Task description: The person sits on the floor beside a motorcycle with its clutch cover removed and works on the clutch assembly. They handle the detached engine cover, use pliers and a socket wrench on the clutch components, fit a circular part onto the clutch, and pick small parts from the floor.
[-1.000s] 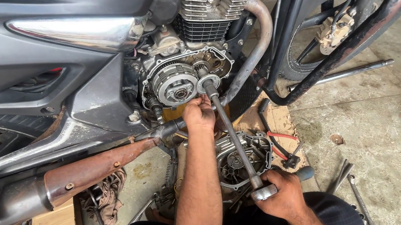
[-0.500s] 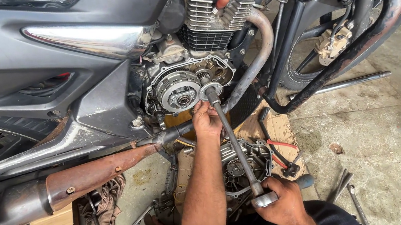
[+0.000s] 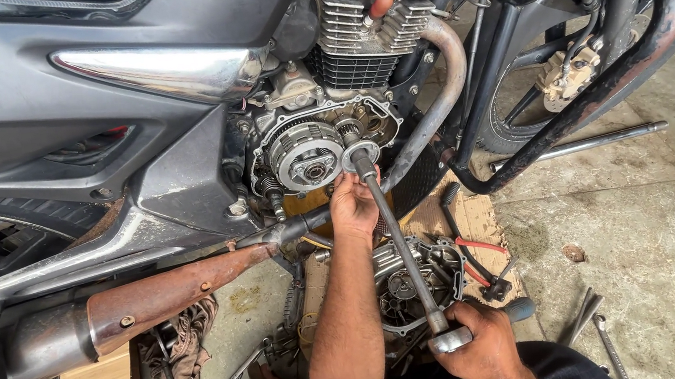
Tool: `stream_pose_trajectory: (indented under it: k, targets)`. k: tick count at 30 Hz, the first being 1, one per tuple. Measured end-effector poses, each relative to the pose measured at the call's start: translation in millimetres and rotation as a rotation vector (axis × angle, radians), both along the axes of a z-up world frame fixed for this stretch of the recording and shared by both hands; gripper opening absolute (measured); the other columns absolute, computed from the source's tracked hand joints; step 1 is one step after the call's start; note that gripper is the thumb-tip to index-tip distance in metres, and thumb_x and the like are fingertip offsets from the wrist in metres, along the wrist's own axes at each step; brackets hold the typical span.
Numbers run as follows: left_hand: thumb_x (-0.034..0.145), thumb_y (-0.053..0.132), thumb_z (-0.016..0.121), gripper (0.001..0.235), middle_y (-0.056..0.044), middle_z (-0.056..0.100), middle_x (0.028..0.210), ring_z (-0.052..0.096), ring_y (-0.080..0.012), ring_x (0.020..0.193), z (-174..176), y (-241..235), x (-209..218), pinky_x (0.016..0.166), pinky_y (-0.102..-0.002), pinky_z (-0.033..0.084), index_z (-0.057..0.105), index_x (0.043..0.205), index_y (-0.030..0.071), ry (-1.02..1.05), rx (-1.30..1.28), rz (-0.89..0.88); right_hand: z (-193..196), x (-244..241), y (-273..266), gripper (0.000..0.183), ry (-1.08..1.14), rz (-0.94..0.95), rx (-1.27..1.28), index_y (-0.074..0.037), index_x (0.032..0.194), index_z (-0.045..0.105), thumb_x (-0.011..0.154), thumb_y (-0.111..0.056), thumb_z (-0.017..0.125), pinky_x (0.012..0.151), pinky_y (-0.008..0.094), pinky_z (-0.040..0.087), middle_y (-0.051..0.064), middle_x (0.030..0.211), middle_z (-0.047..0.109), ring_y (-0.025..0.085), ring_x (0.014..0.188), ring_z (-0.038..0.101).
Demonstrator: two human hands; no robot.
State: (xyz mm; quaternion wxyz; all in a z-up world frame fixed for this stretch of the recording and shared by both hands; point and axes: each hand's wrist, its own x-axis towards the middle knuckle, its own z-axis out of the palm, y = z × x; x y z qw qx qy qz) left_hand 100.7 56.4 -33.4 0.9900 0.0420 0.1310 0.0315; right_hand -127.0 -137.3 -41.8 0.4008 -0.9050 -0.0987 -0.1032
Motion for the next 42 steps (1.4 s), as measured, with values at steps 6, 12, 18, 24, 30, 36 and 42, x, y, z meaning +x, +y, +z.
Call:
stream_pose_trajectory:
  k: [6, 12, 18, 24, 30, 36, 42]
  targets:
    - [0.098, 0.003, 0.062, 0.01, -0.008, 0.071, 0.09, 0.067, -0.0163, 0.077, -65, 4, 37, 0.079, -0.033, 0.06, 0.066, 0.107, 0.0, -0.134, 0.013, 0.019, 2, 0, 1, 0.036, -0.004, -0.001, -0.013, -0.01, 0.08, 0.069, 0.052, -0.017, 0.091, 0.055, 0.037, 0.06, 0.005, 0.066, 0.072, 0.024, 0.058, 0.075]
    - [0.094, 0.006, 0.07, 0.004, -0.003, 0.069, 0.083, 0.062, -0.0106, 0.068, -78, -10, 49, 0.062, -0.023, 0.053, 0.069, 0.096, 0.002, 0.05, 0.071, 0.108, 2, -2, 1, 0.037, 0.002, -0.01, -0.004, -0.011, 0.081, 0.07, 0.051, -0.016, 0.091, 0.056, 0.038, 0.06, 0.006, 0.066, 0.073, 0.026, 0.06, 0.075]
    - [0.093, 0.005, 0.066, 0.003, -0.002, 0.068, 0.079, 0.061, -0.0101, 0.064, -60, -19, 42, 0.059, -0.022, 0.053, 0.07, 0.094, 0.006, 0.042, 0.103, 0.177, 5, -1, 0, 0.039, -0.032, 0.002, -0.012, -0.009, 0.077, 0.068, 0.048, -0.017, 0.093, 0.055, 0.04, 0.059, 0.009, 0.066, 0.071, 0.029, 0.06, 0.073]
    - [0.095, 0.005, 0.065, 0.007, -0.004, 0.072, 0.086, 0.066, -0.0121, 0.072, -48, -10, 38, 0.063, -0.025, 0.056, 0.069, 0.1, 0.002, 0.006, 0.18, 0.22, 4, 0, 0, 0.04, -0.055, 0.0, -0.01, -0.009, 0.076, 0.068, 0.047, -0.017, 0.094, 0.055, 0.042, 0.057, 0.01, 0.065, 0.07, 0.031, 0.06, 0.071]
    - [0.096, 0.001, 0.064, 0.007, -0.005, 0.072, 0.086, 0.067, -0.0122, 0.071, -48, -11, 43, 0.062, -0.024, 0.057, 0.069, 0.101, 0.002, -0.008, 0.164, 0.241, 8, -1, -1, 0.038, -0.023, -0.001, -0.009, -0.01, 0.076, 0.069, 0.047, -0.018, 0.093, 0.054, 0.042, 0.057, 0.01, 0.063, 0.07, 0.03, 0.059, 0.072]
    - [0.093, -0.001, 0.066, 0.009, -0.002, 0.068, 0.081, 0.061, -0.009, 0.062, -77, -8, 67, 0.053, -0.021, 0.05, 0.07, 0.097, 0.006, -0.051, 0.146, 0.278, 8, 1, -2, 0.035, -0.054, 0.01, -0.009, -0.009, 0.072, 0.068, 0.048, -0.018, 0.092, 0.053, 0.041, 0.057, 0.009, 0.062, 0.07, 0.03, 0.058, 0.072]
    - [0.094, 0.001, 0.067, 0.005, -0.002, 0.067, 0.077, 0.059, -0.009, 0.059, -81, -3, 65, 0.049, -0.02, 0.047, 0.069, 0.093, 0.005, -0.06, 0.203, 0.22, 8, 0, 1, 0.035, -0.073, 0.022, 0.009, -0.009, 0.072, 0.068, 0.048, -0.018, 0.092, 0.054, 0.042, 0.057, 0.009, 0.062, 0.07, 0.031, 0.059, 0.071]
